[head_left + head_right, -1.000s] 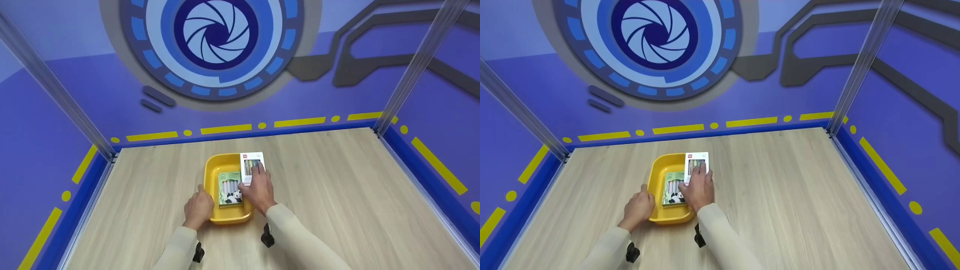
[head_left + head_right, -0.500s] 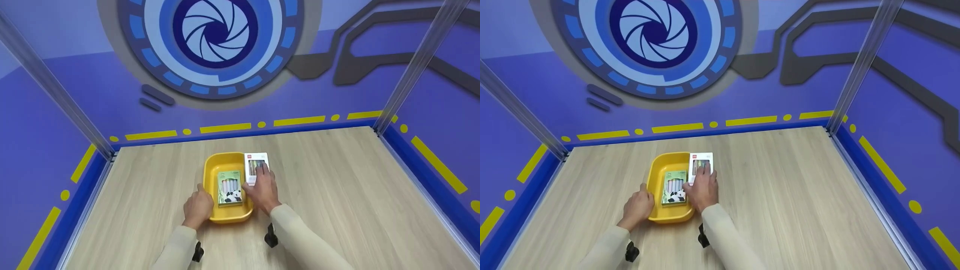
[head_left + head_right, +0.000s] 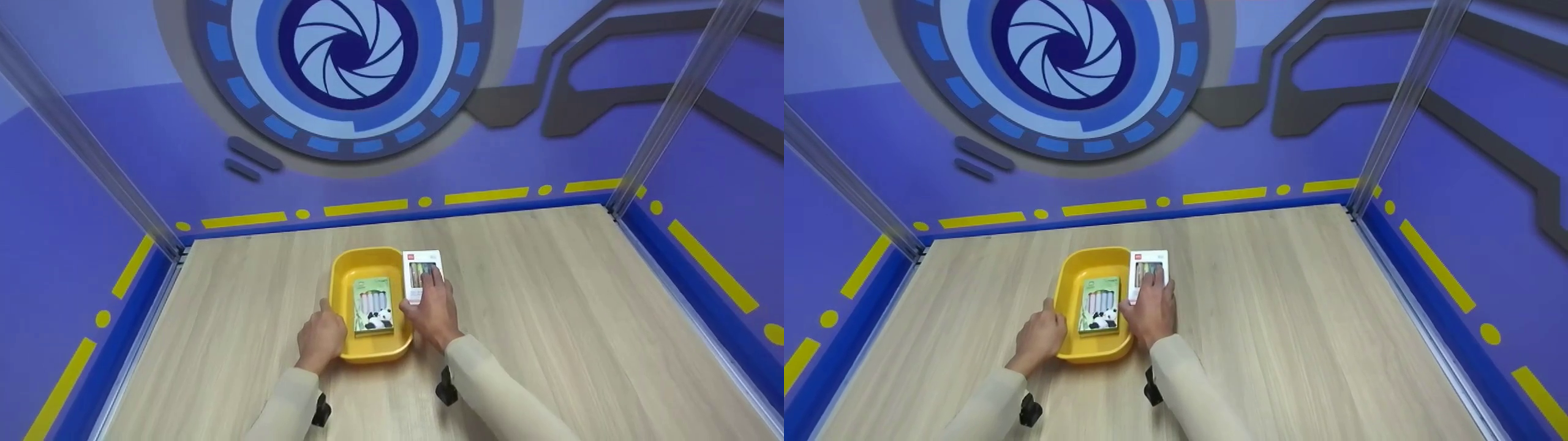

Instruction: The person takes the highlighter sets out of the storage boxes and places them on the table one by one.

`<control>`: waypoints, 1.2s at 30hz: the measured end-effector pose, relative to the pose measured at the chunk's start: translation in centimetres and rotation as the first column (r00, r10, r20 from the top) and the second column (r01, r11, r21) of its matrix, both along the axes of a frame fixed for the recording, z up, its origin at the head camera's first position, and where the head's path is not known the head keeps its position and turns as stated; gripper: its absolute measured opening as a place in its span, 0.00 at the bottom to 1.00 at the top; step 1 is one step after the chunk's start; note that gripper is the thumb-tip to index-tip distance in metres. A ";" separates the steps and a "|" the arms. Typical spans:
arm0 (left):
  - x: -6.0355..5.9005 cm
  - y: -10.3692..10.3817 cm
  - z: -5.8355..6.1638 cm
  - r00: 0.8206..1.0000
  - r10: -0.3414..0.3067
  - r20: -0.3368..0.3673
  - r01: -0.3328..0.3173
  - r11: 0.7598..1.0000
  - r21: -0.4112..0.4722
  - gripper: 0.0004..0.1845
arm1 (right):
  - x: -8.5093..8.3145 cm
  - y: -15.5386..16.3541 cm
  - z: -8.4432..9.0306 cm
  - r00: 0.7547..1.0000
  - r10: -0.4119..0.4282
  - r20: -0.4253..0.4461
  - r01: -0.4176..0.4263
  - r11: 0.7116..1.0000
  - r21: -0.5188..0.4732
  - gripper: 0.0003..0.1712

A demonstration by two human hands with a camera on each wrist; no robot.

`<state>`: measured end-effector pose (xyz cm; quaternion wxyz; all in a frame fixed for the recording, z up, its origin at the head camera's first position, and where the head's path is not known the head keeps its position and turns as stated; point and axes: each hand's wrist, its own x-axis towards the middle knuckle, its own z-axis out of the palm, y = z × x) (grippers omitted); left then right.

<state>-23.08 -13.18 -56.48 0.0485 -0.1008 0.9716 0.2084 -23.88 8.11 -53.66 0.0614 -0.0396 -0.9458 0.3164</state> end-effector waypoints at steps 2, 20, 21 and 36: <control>0.0 -0.1 0.0 1.000 0.004 -0.007 -0.004 1.000 0.004 0.25 | 0.0 0.1 0.0 1.000 -0.002 0.004 0.002 1.000 -0.007 0.40; 0.1 -0.1 0.0 1.000 -0.011 0.006 0.011 1.000 0.007 0.27 | 0.0 0.8 0.1 0.998 -0.017 0.053 0.018 1.000 -0.022 0.41; 0.0 -0.1 0.0 1.000 -0.012 0.006 0.012 1.000 0.008 0.27 | 0.0 0.8 0.1 0.999 -0.018 0.049 0.019 1.000 -0.020 0.41; 0.1 -0.1 0.0 1.000 -0.011 -0.005 0.011 1.000 0.001 0.24 | 0.2 1.7 -0.7 0.996 -0.002 0.084 0.004 1.000 -0.023 0.42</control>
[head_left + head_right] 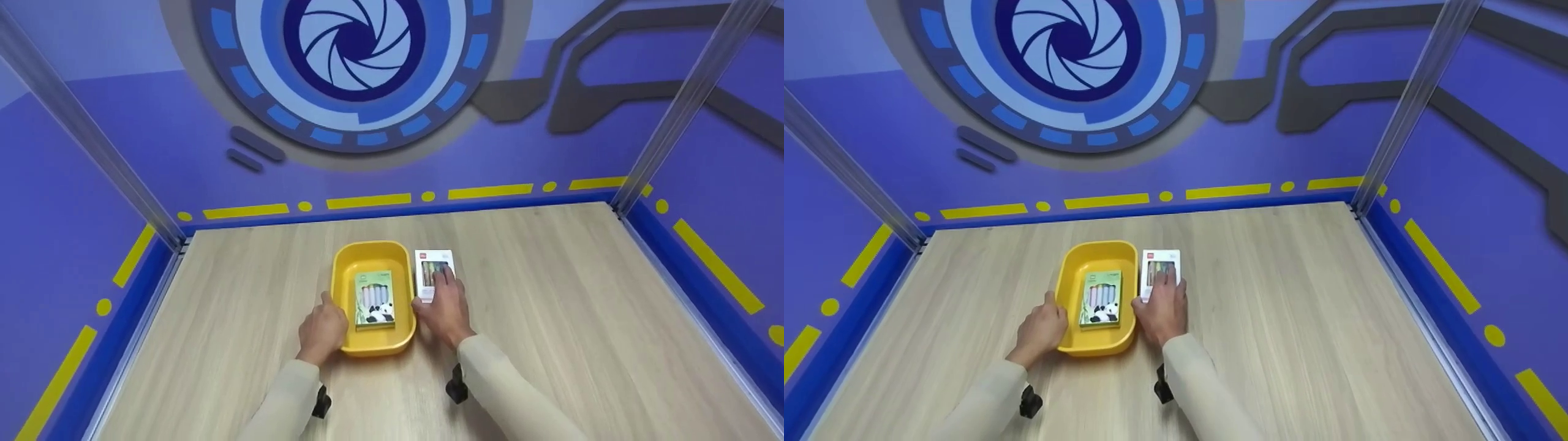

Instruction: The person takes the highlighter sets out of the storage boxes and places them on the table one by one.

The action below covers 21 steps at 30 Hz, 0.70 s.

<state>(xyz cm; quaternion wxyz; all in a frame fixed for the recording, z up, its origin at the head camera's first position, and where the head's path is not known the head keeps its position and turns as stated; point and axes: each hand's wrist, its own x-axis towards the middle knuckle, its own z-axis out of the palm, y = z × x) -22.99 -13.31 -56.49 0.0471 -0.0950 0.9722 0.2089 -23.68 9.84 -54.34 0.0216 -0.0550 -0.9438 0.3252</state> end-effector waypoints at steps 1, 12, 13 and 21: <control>0.0 0.0 0.1 1.000 -0.002 -0.002 0.002 1.000 -0.001 0.23 | 0.0 0.1 0.0 1.000 0.001 -0.003 -0.001 1.000 -0.004 0.42; -0.1 -0.1 0.1 1.000 0.003 0.029 -0.003 1.000 -0.005 0.26 | 0.2 0.4 -0.8 1.000 0.017 0.016 -0.016 1.000 -0.019 0.41; -0.2 -0.1 0.1 0.999 0.005 0.034 -0.004 1.000 -0.003 0.27 | 0.3 0.5 -0.9 1.000 0.016 0.020 -0.016 1.000 -0.019 0.41; -0.1 0.2 0.2 0.999 0.014 0.029 -0.014 1.000 -0.004 0.30 | 0.6 0.7 -1.5 0.998 0.007 0.060 -0.006 1.000 -0.015 0.41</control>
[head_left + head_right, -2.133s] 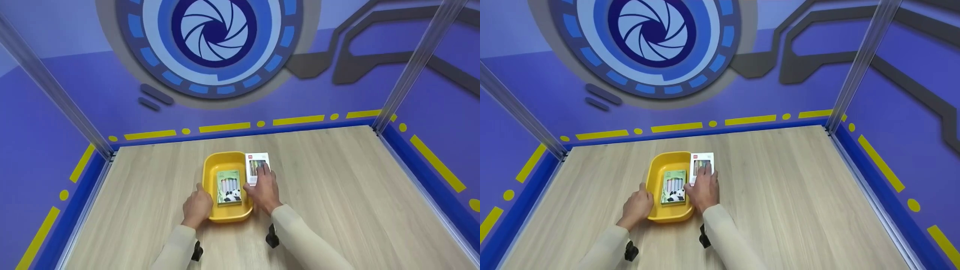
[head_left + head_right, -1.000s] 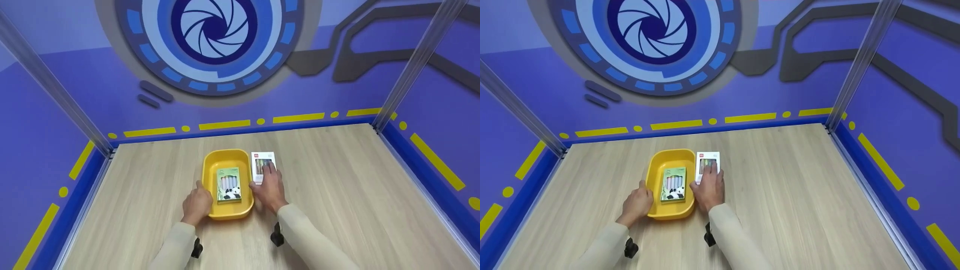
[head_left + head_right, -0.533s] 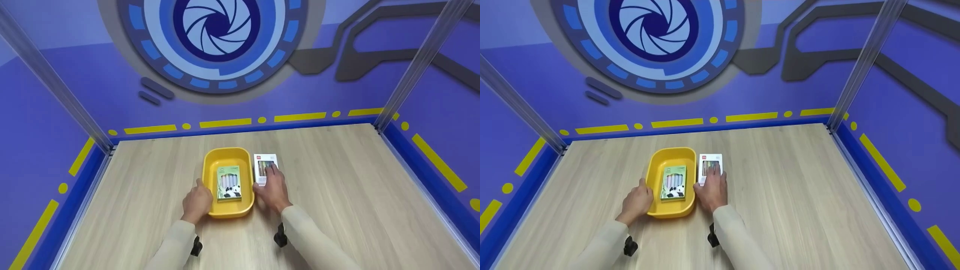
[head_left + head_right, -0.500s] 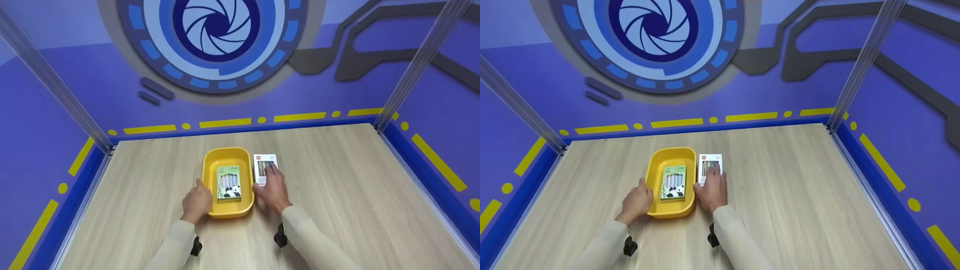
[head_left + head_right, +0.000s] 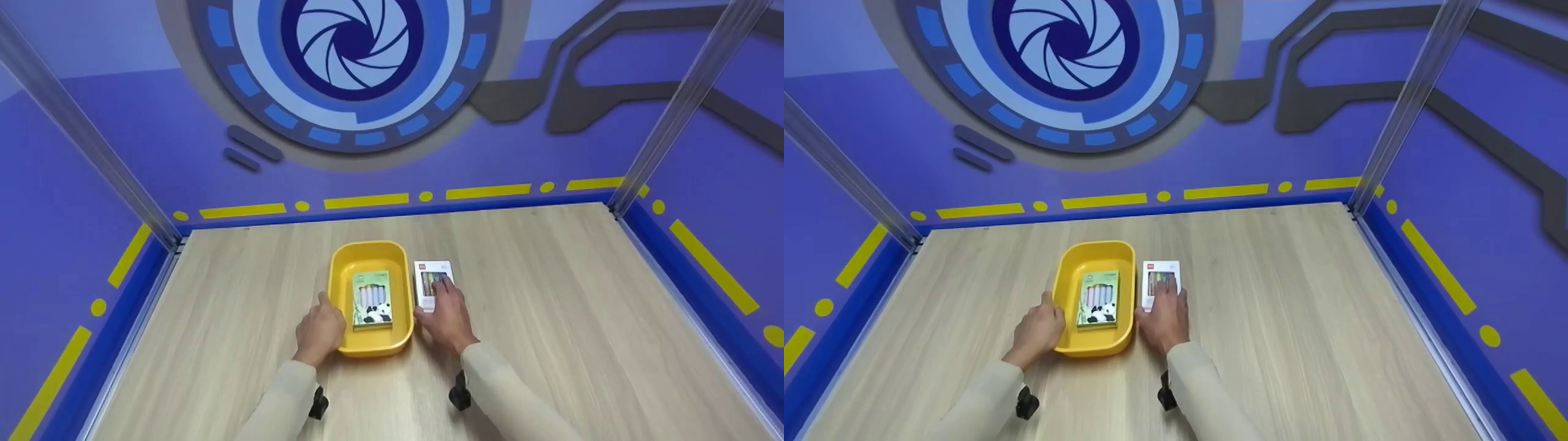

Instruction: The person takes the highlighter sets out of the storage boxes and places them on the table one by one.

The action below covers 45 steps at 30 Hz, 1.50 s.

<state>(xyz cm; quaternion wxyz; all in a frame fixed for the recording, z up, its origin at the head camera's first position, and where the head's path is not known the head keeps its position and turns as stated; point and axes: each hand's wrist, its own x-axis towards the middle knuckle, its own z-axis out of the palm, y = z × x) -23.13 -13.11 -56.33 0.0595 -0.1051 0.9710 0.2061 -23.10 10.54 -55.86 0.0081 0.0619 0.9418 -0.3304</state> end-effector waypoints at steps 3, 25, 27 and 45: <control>0.1 -0.1 0.0 1.000 -0.003 -0.008 0.003 1.000 -0.002 0.29 | 0.0 -0.1 -0.2 1.000 0.006 0.012 -0.006 1.000 -0.003 0.41; -0.1 -0.1 -0.1 1.000 -0.008 -0.024 0.008 1.000 0.006 0.28 | 0.1 0.2 -1.9 0.999 0.034 -0.020 -0.032 0.997 0.076 0.38; -0.1 -0.1 -0.1 1.000 -0.005 -0.018 0.005 1.000 0.008 0.28 | 0.2 0.3 -2.0 0.999 0.035 -0.021 -0.033 0.997 0.075 0.38; 0.0 0.0 -0.1 1.000 0.001 -0.003 -0.001 1.000 0.009 0.30 | 0.5 0.4 -2.3 0.998 0.037 -0.045 -0.029 0.986 0.166 0.34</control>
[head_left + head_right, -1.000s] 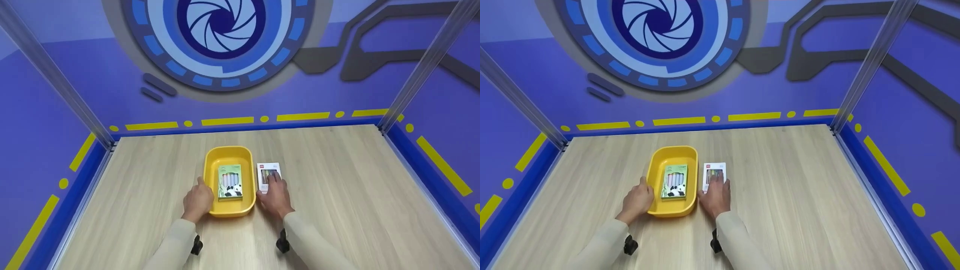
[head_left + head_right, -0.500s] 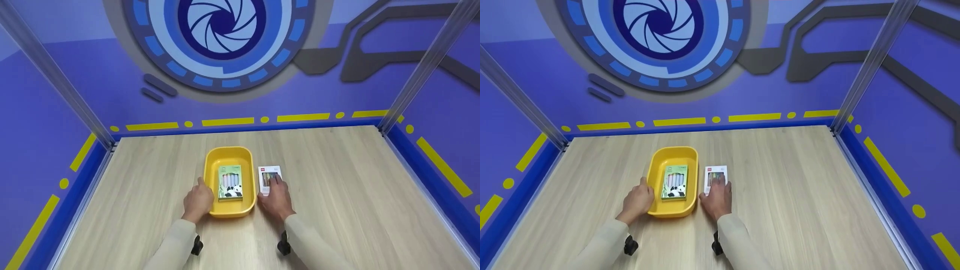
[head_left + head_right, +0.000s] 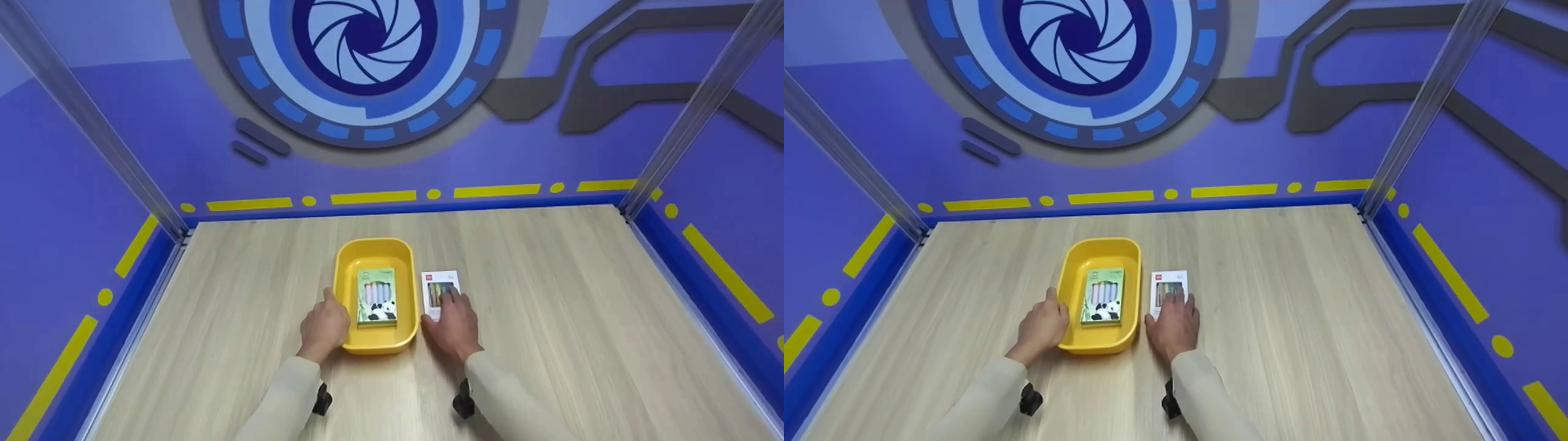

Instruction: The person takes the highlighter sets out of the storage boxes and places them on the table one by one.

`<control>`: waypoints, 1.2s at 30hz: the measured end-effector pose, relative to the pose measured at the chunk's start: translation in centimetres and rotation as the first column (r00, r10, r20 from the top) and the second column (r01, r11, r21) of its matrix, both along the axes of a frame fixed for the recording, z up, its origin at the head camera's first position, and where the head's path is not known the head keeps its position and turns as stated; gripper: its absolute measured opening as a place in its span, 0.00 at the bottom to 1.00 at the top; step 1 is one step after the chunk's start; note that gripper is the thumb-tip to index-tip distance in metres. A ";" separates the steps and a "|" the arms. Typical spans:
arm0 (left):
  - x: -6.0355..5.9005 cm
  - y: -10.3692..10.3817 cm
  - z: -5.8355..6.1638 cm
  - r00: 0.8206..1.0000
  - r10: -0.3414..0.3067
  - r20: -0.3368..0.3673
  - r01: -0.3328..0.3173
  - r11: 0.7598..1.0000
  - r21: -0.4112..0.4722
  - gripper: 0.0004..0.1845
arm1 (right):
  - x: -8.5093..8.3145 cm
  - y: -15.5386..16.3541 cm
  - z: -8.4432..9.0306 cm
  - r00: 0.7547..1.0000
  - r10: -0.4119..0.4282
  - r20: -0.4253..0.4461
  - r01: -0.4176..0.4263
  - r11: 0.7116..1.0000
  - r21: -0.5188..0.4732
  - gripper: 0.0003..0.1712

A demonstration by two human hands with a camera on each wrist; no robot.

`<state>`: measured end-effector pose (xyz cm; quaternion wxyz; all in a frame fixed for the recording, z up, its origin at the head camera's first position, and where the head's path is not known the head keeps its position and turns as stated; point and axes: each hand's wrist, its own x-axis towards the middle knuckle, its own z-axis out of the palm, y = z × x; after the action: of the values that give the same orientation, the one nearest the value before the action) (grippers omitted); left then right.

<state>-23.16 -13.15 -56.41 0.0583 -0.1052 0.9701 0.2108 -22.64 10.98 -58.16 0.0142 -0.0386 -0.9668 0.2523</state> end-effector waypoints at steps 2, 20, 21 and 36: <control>0.0 0.0 0.0 1.000 0.002 0.004 -0.002 1.000 0.001 0.30 | 0.0 0.1 0.0 1.000 -0.004 -0.015 0.004 1.000 -0.009 0.31; 0.2 -0.1 -0.2 0.999 -0.006 -0.049 0.005 1.000 -0.011 0.25 | 0.1 0.0 1.8 0.989 -0.004 -0.147 -0.009 0.996 -0.091 0.16; 0.2 -0.1 -0.2 0.999 -0.007 -0.049 0.006 1.000 -0.011 0.25 | 0.1 0.0 1.9 0.989 -0.005 -0.148 -0.009 0.996 -0.094 0.16; 0.1 0.0 0.2 1.000 -0.004 -0.017 0.003 1.000 -0.008 0.23 | 0.0 -0.4 3.0 0.988 -0.003 -0.155 -0.014 0.994 -0.112 0.15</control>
<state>-23.07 -13.16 -56.21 0.0501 -0.1019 0.9715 0.2079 -22.60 10.54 -55.15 0.0862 -0.0171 -0.9471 0.3086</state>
